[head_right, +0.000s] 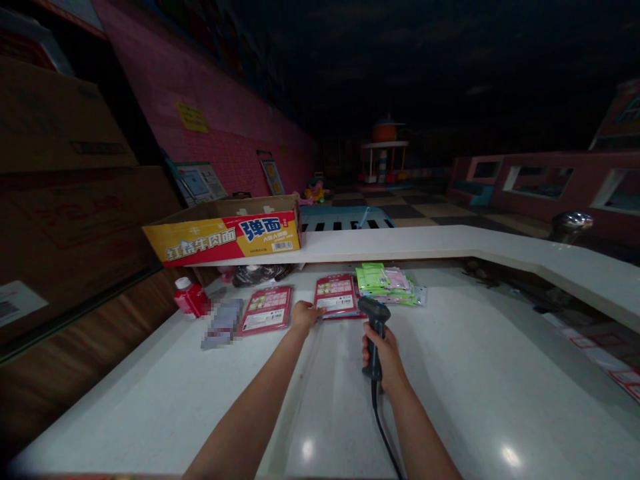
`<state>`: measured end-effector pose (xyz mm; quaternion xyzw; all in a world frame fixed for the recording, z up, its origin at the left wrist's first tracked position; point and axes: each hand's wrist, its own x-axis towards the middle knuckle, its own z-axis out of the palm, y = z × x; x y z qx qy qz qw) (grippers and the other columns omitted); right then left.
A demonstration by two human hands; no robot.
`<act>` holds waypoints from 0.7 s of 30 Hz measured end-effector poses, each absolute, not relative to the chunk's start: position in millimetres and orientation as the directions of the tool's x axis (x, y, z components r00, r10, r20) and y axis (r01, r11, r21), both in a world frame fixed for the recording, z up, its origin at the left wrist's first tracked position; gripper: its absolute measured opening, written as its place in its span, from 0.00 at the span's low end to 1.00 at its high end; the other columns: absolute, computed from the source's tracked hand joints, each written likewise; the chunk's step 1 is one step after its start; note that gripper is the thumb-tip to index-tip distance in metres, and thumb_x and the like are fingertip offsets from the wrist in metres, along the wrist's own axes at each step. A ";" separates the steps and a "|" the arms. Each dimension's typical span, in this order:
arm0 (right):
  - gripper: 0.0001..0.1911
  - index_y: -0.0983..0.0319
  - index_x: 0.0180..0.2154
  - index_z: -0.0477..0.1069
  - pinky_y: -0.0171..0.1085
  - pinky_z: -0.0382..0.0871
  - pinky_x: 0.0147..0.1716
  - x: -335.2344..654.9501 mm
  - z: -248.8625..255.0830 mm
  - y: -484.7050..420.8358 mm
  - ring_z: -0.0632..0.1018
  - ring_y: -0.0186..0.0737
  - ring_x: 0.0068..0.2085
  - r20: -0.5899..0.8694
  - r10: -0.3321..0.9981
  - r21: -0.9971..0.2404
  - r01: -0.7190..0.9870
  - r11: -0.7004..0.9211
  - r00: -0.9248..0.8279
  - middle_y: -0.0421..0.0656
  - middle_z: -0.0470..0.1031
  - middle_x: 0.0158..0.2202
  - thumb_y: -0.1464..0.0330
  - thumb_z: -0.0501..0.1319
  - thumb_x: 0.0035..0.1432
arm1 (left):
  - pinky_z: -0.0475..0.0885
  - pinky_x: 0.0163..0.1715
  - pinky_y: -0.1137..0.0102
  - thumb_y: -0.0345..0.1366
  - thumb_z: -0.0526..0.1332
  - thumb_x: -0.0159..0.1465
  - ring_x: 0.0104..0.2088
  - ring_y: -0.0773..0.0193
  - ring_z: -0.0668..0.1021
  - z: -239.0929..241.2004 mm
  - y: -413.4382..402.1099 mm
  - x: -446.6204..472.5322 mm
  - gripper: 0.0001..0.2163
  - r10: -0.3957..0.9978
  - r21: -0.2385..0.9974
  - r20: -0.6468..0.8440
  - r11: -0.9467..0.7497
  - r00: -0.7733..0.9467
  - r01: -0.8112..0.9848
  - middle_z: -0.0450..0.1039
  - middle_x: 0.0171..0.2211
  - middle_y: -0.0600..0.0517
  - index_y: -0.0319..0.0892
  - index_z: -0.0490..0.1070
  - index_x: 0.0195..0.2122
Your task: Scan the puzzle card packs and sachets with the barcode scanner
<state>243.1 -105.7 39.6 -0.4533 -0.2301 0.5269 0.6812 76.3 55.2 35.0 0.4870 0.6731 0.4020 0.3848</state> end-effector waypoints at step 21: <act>0.25 0.60 0.38 0.69 0.29 0.60 0.11 244.3 33.2 -112.4 0.67 0.29 0.14 -0.121 0.959 -0.891 -0.453 0.008 0.255 0.33 0.69 0.19 0.55 0.74 0.43 | 0.78 0.31 0.67 0.47 0.68 0.51 0.36 0.59 0.81 19.0 -18.9 28.5 0.20 0.969 0.948 0.172 -0.212 -0.178 -0.237 0.79 0.38 0.46 0.40 0.68 0.38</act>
